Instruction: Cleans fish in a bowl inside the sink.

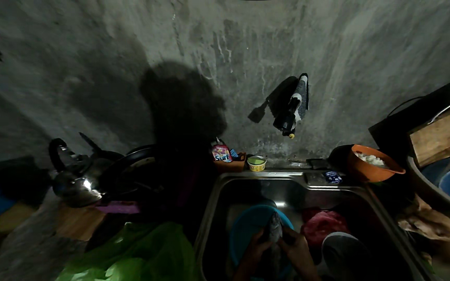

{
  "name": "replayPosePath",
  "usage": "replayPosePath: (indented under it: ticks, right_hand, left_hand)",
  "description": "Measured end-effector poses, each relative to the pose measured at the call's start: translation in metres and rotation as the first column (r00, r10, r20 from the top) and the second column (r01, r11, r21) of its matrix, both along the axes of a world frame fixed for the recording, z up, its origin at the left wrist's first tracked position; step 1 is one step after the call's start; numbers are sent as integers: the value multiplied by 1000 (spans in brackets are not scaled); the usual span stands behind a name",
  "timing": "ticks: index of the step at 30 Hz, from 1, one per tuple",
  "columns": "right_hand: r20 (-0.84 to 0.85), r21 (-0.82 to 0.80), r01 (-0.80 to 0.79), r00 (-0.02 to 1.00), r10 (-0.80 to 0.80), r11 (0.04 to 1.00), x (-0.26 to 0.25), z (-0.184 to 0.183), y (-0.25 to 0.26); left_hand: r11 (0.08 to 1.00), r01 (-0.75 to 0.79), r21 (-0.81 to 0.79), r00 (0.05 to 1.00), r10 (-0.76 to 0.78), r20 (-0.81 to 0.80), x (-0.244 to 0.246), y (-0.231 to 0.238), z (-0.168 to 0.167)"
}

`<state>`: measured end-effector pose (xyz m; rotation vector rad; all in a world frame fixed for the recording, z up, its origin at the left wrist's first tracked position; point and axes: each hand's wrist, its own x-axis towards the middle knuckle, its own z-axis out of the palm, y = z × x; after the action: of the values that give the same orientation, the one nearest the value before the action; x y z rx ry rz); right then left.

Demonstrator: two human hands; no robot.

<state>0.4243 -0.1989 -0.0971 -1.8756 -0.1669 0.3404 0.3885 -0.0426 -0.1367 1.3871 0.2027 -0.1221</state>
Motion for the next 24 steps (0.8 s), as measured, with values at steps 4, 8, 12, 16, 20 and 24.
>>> replayPosePath:
  ticks: [4,8,12,16,20,24]
  right_hand:
    - [30,-21,-45,999,46,999,1,-1,-1]
    - [43,-32,-58,997,60,998,1,1,-1]
    - [63,-22,-62,996,63,998,2,-2,-1]
    - [60,-29,-66,996,67,997,4,-4,-1]
    - [72,-76,-48,996,54,996,6,-4,1]
    - [64,-61,-38,997,42,997,9,-10,2]
  left_hand:
    - [1000,12,15,1000,-12,15,-1,1,3]
    - [999,36,29,999,-36,12,-1,3,3]
    - [998,48,40,998,-50,33,-1,4,-1]
    - [998,51,33,998,-52,21,0,3,-2]
    - [995,65,78,997,-68,46,-2,2,2]
    - [982,78,173,993,-93,78,-2,2,1]
